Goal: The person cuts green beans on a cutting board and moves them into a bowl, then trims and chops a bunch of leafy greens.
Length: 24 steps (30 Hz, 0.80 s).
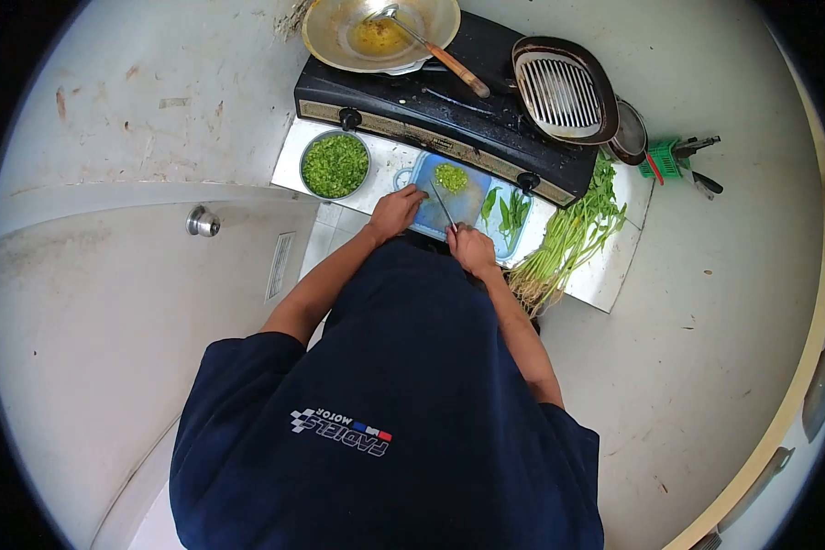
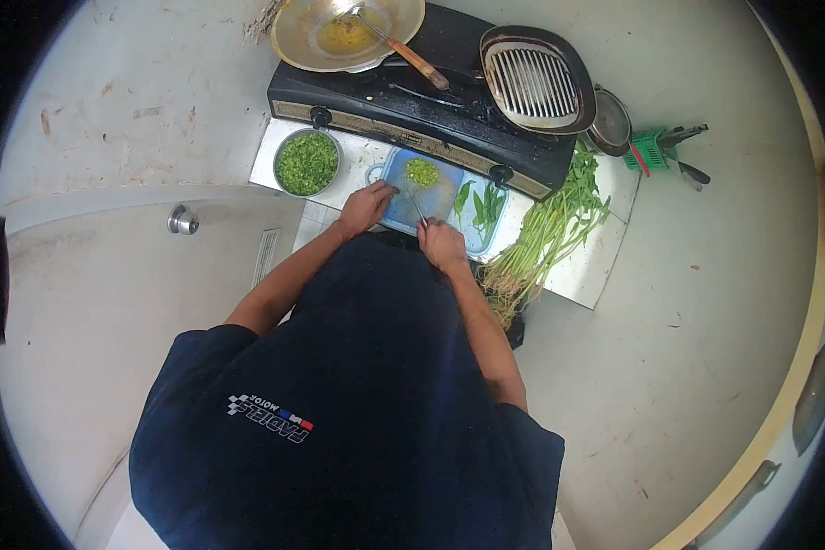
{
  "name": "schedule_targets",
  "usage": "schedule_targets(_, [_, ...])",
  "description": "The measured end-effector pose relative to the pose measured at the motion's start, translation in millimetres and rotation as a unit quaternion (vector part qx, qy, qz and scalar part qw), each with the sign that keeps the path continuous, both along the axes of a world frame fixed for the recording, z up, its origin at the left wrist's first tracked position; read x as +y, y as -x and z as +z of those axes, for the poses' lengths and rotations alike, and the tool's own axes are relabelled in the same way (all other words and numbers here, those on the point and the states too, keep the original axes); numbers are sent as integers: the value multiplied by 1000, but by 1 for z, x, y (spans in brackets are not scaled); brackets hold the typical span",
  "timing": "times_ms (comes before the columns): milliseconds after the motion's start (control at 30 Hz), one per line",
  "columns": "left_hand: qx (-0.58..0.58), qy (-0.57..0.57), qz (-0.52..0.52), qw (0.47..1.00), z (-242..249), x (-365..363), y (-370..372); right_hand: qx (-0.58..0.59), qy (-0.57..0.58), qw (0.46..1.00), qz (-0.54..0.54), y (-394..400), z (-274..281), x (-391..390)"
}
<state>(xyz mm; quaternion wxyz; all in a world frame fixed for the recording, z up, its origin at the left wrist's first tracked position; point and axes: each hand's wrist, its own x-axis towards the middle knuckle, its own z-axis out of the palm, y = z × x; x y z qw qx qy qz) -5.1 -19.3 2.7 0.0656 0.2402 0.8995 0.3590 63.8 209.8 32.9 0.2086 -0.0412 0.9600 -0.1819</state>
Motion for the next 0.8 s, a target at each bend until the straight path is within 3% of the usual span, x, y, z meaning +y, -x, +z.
schedule_targets(800, [-24,9,14,1000,-3,0,0,27,-14,999,13,18,-8,-27])
